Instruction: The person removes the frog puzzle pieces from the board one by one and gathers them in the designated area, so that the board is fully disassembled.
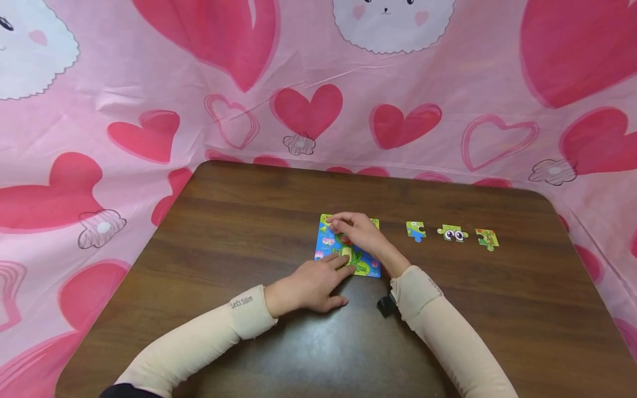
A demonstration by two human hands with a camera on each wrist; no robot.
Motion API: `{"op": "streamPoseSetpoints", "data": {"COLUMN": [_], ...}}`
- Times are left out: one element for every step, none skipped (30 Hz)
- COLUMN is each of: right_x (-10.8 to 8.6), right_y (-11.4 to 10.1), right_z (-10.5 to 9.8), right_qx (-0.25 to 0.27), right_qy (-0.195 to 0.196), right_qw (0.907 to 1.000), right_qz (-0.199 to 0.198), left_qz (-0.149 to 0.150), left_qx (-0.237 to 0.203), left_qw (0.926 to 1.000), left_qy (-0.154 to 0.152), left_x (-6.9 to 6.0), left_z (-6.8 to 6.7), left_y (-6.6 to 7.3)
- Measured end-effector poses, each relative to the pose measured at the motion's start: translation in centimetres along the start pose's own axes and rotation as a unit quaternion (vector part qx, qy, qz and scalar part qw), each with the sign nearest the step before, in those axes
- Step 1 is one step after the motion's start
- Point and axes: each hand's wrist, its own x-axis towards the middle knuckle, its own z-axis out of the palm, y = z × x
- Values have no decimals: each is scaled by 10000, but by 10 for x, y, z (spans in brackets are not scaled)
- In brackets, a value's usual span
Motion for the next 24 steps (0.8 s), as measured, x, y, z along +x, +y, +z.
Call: {"op": "streamPoseSetpoints", "data": {"right_x": [0, 0, 0, 0, -1, 0, 0, 0, 0, 0, 1, 1, 2, 2, 2, 3, 3, 3, 3, 3, 3, 3, 2, 2], "right_y": [0, 0, -1, -1, -1, -1, -1, -1, -2, -2, -2, -2, -1, -2, -1, -1, -1, -1, 0, 0, 1, 1, 1, 2], "right_z": [0, 0, 0, -1, -1, -1, -1, -2, -2, -2, -2, -2, -2, -2, -2, -1, -1, 0, 0, 1, 1, 1, 2, 2], "right_qx": [2, 2, -18, -30, -60, -103, -135, -183, -238, -250, -256, -252, -240, -236, -224, -191, -181, -193, -219, -228, -226, -238, -249, -259], "right_qy": [8, 29, 53, 74, 105, 138, 183, 226, 248, 258, 270, 275, 273, 246, 217, 194, 170, 151, 126, 104, 94, 86, 77, 64], "right_qw": [10000, 10000, 10000, 9999, 9998, 9997, 9996, 9993, 9991, 9990, 9989, 9989, 9990, 9990, 9990, 9991, 9992, 9991, 9990, 9990, 9990, 9989, 9989, 9988], "right_qz": [-17, -34, -61, -91, -127, -171, -195, -214, -242, -257, -270, -274, -276, -299, -316, -318, -321, -333, -357, -371, -377, -388, -394, -401], "left_qz": [7, 14, 17, 25, 30, 33, 33, 29, 24, 23, 19, 15, 11, 1, -6, -12, -20, -24, -27, -30, -29, -29, -29, -27], "left_qx": [-27, -39, -45, -47, -48, -51, -58, -59, -63, -61, -57, -53, -41, -28, -17, -5, 0, -1, -3, -11, -13, -16, -19, -22], "left_qw": [10000, 10000, 10000, 10000, 10000, 10000, 10000, 10000, 10000, 10000, 10000, 10000, 10000, 10000, 10000, 10000, 10000, 10000, 10000, 10000, 10000, 10000, 10000, 10000], "left_qy": [-5, -10, -12, -14, -10, -5, 0, 0, 2, 1, -1, -1, 1, -2, -4, -7, -13, -15, -20, -26, -26, -26, -27, -23], "left_x": [0, 0, 0, 0, 0, 1, 1, 1, 1, 2, 2, 2, 2, 2, 2, 2, 2, 2, 2, 2, 2, 2, 2, 2], "left_z": [0, -1, -1, -1, -1, -1, -1, -1, -1, -1, -1, -1, -1, -1, -1, -1, -1, -1, 0, 0, 0, 0, 0, 0], "left_y": [0, 0, 0, 0, -1, -1, -1, -1, -1, -1, -1, -1, -1, -1, -2, -2, -2, -2, -1, -1, -1, -1, 0, 0]}}
